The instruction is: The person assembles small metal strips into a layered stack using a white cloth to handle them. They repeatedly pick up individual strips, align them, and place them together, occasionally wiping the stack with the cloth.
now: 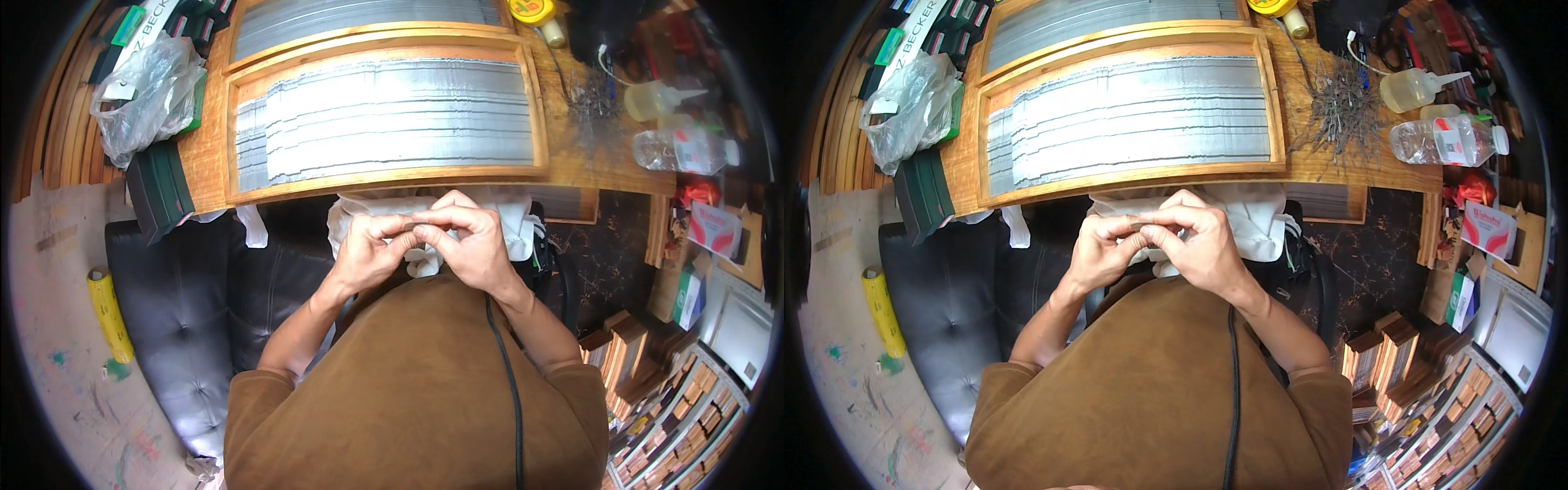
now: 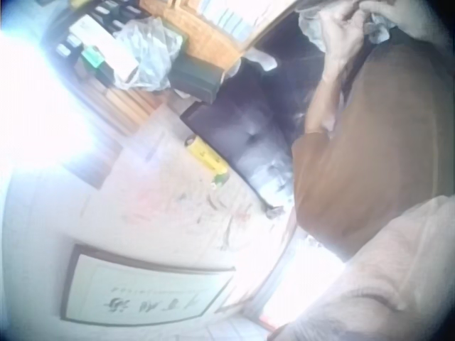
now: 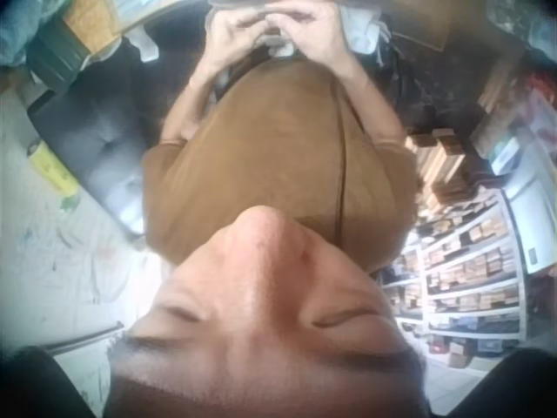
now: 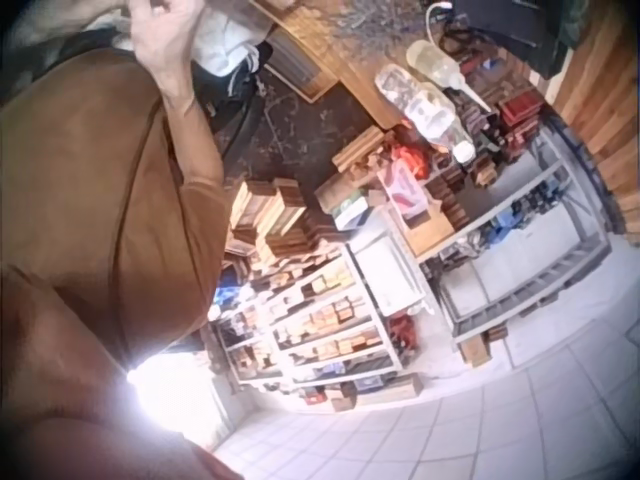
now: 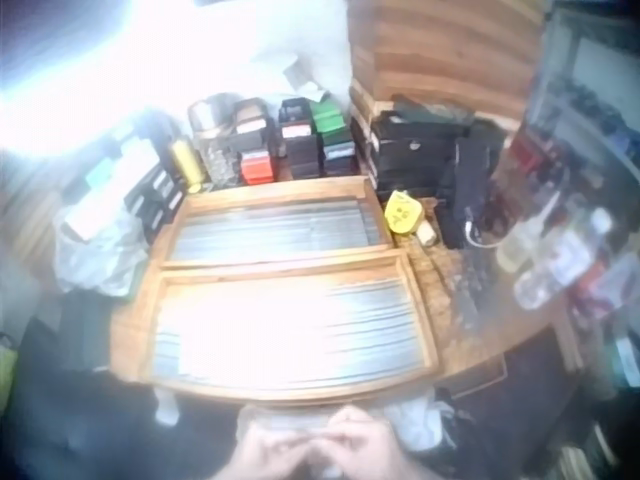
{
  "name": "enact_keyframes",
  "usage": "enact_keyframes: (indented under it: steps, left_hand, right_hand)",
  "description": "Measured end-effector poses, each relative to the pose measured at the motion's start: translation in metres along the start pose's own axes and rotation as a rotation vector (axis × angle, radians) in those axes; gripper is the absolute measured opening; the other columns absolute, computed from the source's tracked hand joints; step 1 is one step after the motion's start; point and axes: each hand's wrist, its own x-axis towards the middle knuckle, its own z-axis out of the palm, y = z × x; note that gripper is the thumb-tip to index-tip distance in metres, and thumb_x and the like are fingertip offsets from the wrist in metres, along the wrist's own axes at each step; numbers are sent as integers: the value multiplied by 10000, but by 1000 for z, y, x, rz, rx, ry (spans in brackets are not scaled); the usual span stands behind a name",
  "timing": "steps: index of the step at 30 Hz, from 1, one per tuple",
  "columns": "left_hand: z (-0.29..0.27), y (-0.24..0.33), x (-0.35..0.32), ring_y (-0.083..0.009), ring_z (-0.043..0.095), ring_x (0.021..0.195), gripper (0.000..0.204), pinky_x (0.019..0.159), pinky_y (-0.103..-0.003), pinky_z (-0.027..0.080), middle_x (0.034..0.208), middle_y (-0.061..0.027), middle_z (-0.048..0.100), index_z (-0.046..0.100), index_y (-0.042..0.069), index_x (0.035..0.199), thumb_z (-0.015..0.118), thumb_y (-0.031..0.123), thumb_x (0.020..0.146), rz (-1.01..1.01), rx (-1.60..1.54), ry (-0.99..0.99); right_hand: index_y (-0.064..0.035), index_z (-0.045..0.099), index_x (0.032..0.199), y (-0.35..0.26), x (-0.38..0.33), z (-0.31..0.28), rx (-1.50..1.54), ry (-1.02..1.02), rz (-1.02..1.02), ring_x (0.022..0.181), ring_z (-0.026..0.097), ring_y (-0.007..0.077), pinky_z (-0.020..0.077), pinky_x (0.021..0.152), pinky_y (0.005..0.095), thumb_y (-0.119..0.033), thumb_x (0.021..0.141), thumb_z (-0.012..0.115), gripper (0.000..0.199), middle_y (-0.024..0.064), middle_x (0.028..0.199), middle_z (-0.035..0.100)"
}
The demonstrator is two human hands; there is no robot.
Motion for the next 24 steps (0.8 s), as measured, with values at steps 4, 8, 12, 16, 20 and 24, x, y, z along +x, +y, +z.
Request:
enact_keyframes:
  steps: [4,8,12,16,20,24]
  left_hand:
    - [5,5,-12,-185,780,870,205,767,-299,594,990,-166,811,783,5,1171,752,61,977,120,89,53]
    - [7,6,-17,-211,793,843,196,743,-303,596,968,-177,806,790,9,1149,753,30,957,152,95,73]
    - [6,8,-17,-210,794,838,190,735,-304,597,964,-175,807,792,5,1133,754,13,947,151,79,65]
    - [6,8,-18,-206,793,840,193,733,-304,597,967,-169,809,791,2,1132,756,9,943,162,43,66]
    - [8,8,-19,-192,788,837,195,730,-302,596,968,-161,813,790,0,1135,756,10,943,145,33,74]
    - [8,9,-19,-174,780,828,190,718,-297,591,967,-158,814,791,-2,1132,754,14,947,131,34,67]
  right_hand:
    - [-17,822,1008,-12,-4,0,-54,-12,-108,777,649,136,503,665,267,45,852,829,168,59,860,699]
    - [-23,823,1011,-10,-5,-3,-11,-70,-126,758,666,133,511,639,262,29,860,831,160,61,884,708]
    - [-25,821,1007,-12,-3,-3,11,-93,-114,753,671,137,521,647,262,34,859,830,160,65,892,712]
    - [-2,790,1026,-13,-3,-4,22,-83,-136,782,698,151,553,690,266,38,873,814,160,79,909,721]
    - [23,743,1014,-10,-4,-8,52,-98,-104,810,721,164,577,733,274,42,890,795,136,94,919,725]
    - [25,727,971,-10,-4,-7,37,-99,-102,799,723,166,577,723,280,43,893,790,102,95,912,722]
